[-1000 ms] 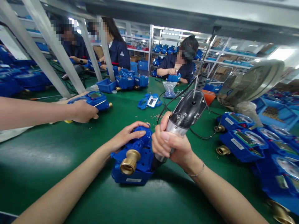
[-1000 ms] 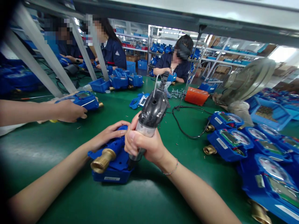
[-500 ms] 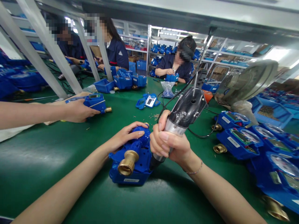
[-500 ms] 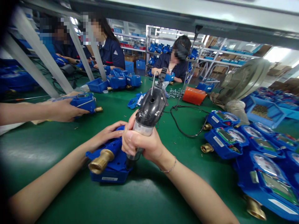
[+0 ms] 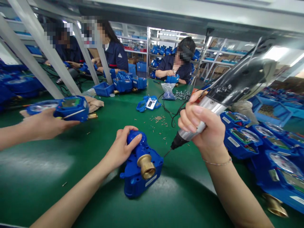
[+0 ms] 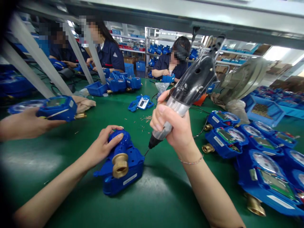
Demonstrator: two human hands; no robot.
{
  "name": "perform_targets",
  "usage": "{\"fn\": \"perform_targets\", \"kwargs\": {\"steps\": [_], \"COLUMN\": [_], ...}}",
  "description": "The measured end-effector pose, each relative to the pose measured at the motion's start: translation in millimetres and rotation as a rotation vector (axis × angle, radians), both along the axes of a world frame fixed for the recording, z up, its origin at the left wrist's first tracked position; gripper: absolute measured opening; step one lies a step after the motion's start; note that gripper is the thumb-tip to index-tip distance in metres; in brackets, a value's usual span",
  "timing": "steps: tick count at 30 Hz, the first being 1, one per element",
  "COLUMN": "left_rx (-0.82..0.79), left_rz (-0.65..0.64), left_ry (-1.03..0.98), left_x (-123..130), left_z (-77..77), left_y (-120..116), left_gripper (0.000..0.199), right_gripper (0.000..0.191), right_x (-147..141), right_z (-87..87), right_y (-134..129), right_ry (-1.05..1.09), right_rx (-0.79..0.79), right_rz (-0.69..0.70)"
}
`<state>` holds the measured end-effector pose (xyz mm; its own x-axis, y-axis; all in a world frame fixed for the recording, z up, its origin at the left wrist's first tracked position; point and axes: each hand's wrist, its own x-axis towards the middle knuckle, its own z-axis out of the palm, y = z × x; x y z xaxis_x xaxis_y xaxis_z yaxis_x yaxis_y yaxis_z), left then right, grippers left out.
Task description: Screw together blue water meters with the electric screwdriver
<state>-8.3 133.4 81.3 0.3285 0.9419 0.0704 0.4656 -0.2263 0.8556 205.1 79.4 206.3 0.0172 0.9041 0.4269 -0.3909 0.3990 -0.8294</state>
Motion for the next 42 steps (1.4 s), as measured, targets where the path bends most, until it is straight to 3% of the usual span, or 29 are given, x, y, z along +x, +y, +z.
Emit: {"fn": "perform_targets", "kwargs": {"steps": [2, 5, 9, 12, 14, 18, 22, 25, 30, 33, 35, 39, 42], "left_rx": [0.05, 0.154, 0.369, 0.367, 0.366, 0.429, 0.438, 0.449, 0.504, 0.494, 0.437, 0.258, 0.142], "left_rz": [0.089, -0.004, -0.39, -0.715, -0.797, -0.761, -0.511, -0.363, -0.266, -0.355, -0.496, -0.746, -0.825], "left_ry": [0.111, 0.277, 0.427, 0.362, 0.323, 0.287, 0.324, 0.401, 0.531, 0.509, 0.431, 0.235, 0.119], "left_x": [-6, -23, -42, -37, -27, -9, 1, 10, 20, 14, 3, -30, -51], "left_z": [-0.3, 10.3, 40.9, 58.3, 61.8, 53.3, 40.8, 36.0, 35.7, 39.1, 42.5, 48.6, 48.4], "left_y": [-11, -18, -8, 0, 2, 3, -2, -6, -7, 0, 9, 27, 37], "left_gripper": [0.051, 0.054, 0.046, 0.053, 0.046, 0.04, 0.048, 0.052, 0.053, 0.048, 0.044, 0.045, 0.053], "right_gripper": [0.019, 0.019, 0.021, 0.02, 0.02, 0.023, 0.022, 0.022, 0.019, 0.016, 0.019, 0.02, 0.02], "right_x": [6, 9, 5, 1, -3, -11, -12, -3, -2, -24, -44, -80, -101], "right_z": [6.3, 11.5, 11.0, 2.0, -7.4, -26.7, -31.8, -16.1, 39.1, 63.6, 68.0, 50.7, 28.8], "right_y": [-2, -6, -7, -2, 3, 13, 18, 14, -11, -26, -27, -11, 6], "right_ry": [-0.012, -0.013, -0.028, -0.024, -0.04, -0.064, -0.071, -0.098, -0.094, -0.148, -0.2, -0.243, -0.265], "right_rx": [0.0, 0.007, 0.009, 0.027, 0.035, -0.002, -0.041, -0.009, 0.095, 0.077, 0.023, 0.017, 0.011], "right_rz": [-0.052, -0.079, -0.091, -0.071, -0.077, -0.084, -0.111, -0.207, -0.272, -0.223, -0.143, 0.086, 0.169]}}
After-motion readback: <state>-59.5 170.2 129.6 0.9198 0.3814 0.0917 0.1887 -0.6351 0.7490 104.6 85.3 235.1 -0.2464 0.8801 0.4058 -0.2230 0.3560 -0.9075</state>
